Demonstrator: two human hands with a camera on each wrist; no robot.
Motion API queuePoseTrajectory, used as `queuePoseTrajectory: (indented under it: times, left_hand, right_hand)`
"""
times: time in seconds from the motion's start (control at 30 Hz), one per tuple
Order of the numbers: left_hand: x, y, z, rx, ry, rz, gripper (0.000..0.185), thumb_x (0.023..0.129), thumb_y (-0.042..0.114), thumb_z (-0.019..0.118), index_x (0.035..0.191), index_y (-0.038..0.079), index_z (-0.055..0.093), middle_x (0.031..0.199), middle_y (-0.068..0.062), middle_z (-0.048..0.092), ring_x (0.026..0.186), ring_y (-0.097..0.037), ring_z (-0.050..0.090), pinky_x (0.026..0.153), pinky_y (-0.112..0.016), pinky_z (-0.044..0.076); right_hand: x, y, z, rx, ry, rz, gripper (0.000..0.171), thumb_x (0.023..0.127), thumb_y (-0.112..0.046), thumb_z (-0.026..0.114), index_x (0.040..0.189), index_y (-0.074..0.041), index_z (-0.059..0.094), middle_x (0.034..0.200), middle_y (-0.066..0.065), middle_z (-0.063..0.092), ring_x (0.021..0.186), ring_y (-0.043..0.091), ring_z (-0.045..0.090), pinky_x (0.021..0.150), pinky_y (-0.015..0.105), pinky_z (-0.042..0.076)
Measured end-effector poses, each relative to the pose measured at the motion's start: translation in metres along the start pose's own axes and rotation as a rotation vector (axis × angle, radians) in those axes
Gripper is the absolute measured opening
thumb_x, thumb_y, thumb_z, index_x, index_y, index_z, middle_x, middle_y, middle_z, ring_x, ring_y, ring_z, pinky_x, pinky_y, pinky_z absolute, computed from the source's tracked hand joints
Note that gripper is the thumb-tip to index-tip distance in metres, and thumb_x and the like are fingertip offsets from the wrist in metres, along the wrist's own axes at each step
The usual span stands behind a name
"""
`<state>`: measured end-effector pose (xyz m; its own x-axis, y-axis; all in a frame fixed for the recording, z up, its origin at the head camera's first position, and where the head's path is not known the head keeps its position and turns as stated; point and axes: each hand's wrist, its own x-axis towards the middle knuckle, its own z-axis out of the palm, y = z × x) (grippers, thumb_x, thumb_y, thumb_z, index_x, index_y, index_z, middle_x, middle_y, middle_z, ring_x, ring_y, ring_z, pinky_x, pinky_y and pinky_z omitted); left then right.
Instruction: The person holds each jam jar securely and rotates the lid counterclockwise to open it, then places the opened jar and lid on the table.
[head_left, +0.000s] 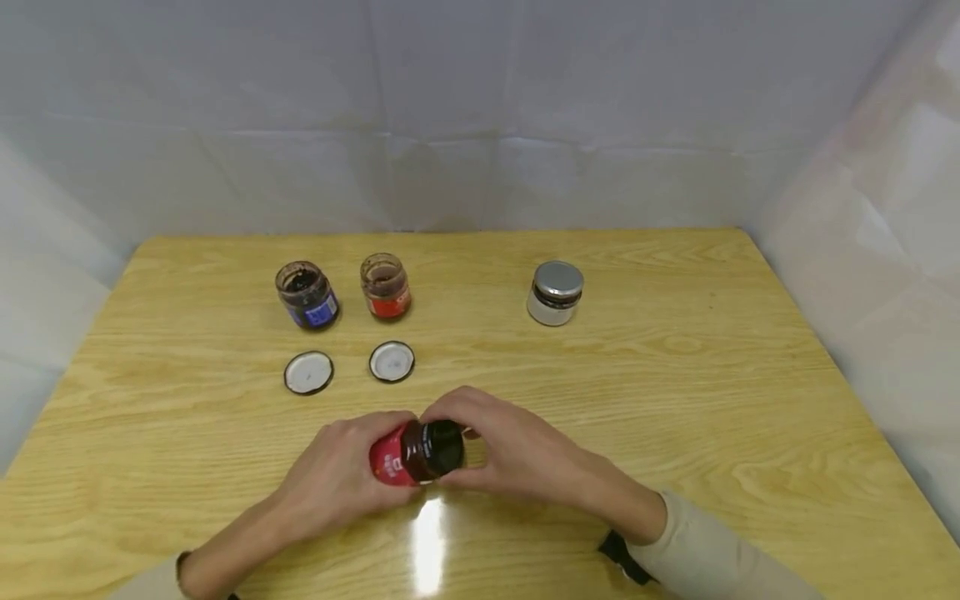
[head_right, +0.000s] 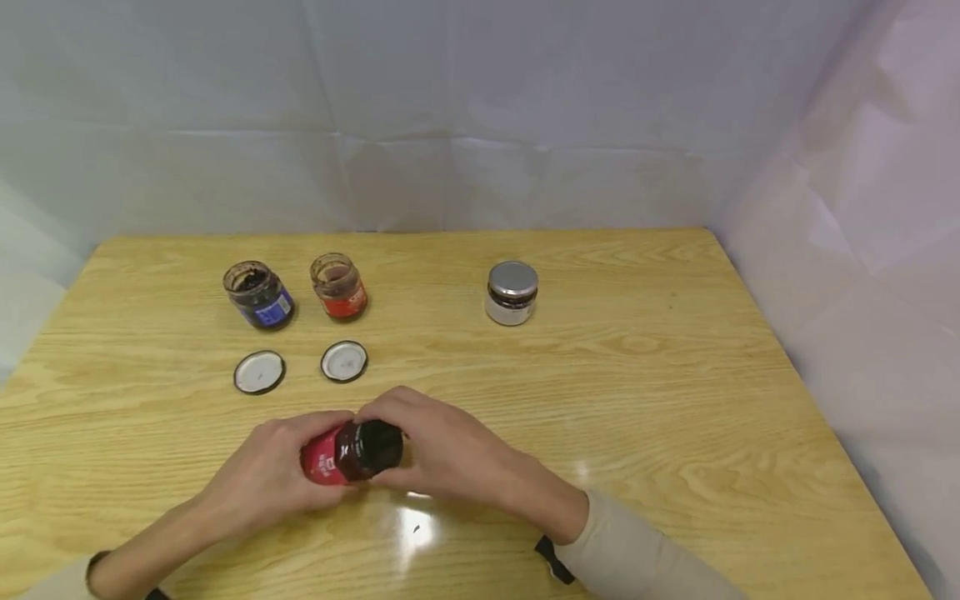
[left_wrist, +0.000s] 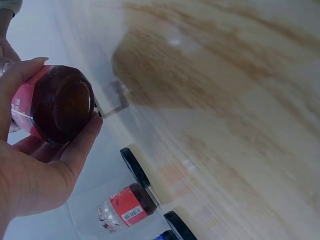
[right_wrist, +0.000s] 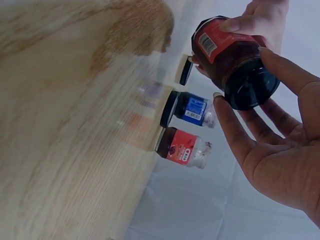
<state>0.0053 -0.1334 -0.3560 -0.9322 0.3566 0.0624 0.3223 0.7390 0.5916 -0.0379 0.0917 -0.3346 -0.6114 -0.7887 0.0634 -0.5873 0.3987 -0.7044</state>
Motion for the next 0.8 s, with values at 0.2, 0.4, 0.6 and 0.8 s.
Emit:
queuePoseTrajectory:
  times: [0.2,0.4,0.6,0.8]
  left_hand:
    - [-0.001,0.0,0.0,-0.004,-0.005,-0.013,0.053,0.062,0.032,0.086,0.109,0.017,0.065,0.093,0.006,0.066,0.073,-0.004,0.058,0.06,-0.02,0.048]
    - [-0.002,0.0,0.001,-0.019,-0.01,-0.025,0.054,0.063,0.033,0.086,0.11,0.017,0.064,0.094,0.006,0.065,0.074,-0.005,0.058,0.061,-0.021,0.048]
    - [-0.004,0.0,0.001,-0.023,-0.001,-0.031,0.055,0.063,0.033,0.086,0.11,0.017,0.064,0.095,0.006,0.065,0.075,-0.005,0.059,0.062,-0.021,0.049]
    - [-0.005,-0.002,-0.001,-0.017,0.0,-0.051,0.055,0.063,0.033,0.086,0.111,0.017,0.064,0.097,0.006,0.066,0.077,-0.006,0.058,0.063,-0.023,0.049]
  right_hand:
    - [0.0,0.0,-0.001,-0.027,0.019,-0.048,0.052,0.078,-0.025,0.08,0.124,-0.018,0.057,0.124,-0.009,0.056,0.117,0.001,0.047,0.1,0.022,0.036]
    - [0.001,0.0,-0.002,-0.024,0.003,-0.049,0.053,0.078,-0.026,0.08,0.125,-0.019,0.057,0.124,-0.01,0.055,0.117,0.001,0.046,0.1,0.022,0.036]
    - [0.0,0.0,-0.005,-0.014,-0.013,-0.057,0.053,0.079,-0.025,0.079,0.127,-0.02,0.057,0.126,-0.011,0.054,0.118,0.0,0.045,0.1,0.022,0.037]
    - [-0.001,0.002,-0.011,-0.002,0.001,-0.1,0.052,0.078,-0.019,0.081,0.125,-0.021,0.058,0.126,-0.011,0.053,0.118,0.001,0.046,0.1,0.024,0.038]
